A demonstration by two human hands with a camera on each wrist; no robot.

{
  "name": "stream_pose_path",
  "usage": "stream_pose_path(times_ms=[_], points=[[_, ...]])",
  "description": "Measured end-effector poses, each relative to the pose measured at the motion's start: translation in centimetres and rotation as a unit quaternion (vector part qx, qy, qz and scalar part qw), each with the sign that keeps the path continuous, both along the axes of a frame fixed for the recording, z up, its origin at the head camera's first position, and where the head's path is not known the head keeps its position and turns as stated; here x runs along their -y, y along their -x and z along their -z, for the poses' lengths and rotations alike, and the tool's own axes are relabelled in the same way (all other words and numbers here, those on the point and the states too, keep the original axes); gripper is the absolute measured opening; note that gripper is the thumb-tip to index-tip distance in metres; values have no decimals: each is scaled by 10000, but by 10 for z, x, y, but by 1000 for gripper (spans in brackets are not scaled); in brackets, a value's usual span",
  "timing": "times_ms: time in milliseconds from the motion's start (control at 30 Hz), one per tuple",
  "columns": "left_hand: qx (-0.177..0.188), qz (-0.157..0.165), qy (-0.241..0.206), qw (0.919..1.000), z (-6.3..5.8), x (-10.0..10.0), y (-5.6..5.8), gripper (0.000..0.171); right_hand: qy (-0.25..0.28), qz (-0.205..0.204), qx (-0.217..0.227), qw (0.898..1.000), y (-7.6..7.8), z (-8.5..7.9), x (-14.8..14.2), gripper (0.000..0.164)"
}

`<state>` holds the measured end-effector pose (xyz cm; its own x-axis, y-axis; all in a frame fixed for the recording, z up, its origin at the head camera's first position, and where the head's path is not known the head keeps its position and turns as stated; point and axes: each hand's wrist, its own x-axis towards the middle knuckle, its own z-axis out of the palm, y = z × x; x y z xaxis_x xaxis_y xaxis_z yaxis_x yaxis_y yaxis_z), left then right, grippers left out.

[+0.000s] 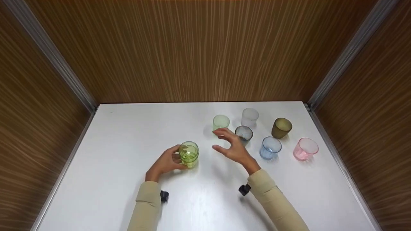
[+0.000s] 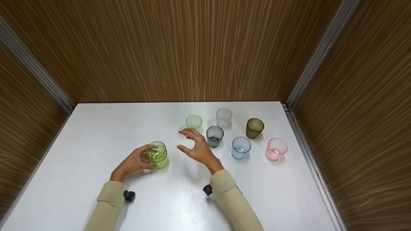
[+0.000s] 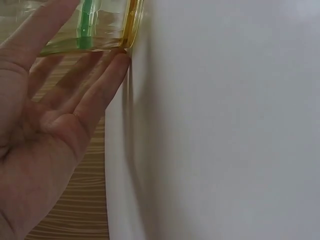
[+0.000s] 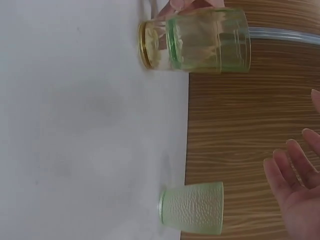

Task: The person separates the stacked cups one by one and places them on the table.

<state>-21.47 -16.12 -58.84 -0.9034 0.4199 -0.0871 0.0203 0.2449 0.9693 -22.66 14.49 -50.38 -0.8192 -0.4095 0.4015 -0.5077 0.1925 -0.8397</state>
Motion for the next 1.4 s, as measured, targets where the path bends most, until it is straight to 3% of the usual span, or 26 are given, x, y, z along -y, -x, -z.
stream_pose_path(times_ms=[167,433,567,733,900,1400], points=[[-32,7,27,10000,0,1,0,81,-40,-251,102,9996,15,25,12,50],[-110,28,59,9999,2,1,1,85,-2,-648,476,9968,12,32,37,53],[-157,52,-49,9999,4,1,2,83,-167,-808,484,9954,12,37,48,58],[-429,3,162,9989,5,-1,1,76,-494,-961,435,9932,12,41,57,70],[-357,-31,175,9992,4,-2,1,76,-667,-987,433,9919,12,43,62,74],[-337,-164,362,9986,4,-3,0,79,-770,-853,536,9919,12,45,65,66]])
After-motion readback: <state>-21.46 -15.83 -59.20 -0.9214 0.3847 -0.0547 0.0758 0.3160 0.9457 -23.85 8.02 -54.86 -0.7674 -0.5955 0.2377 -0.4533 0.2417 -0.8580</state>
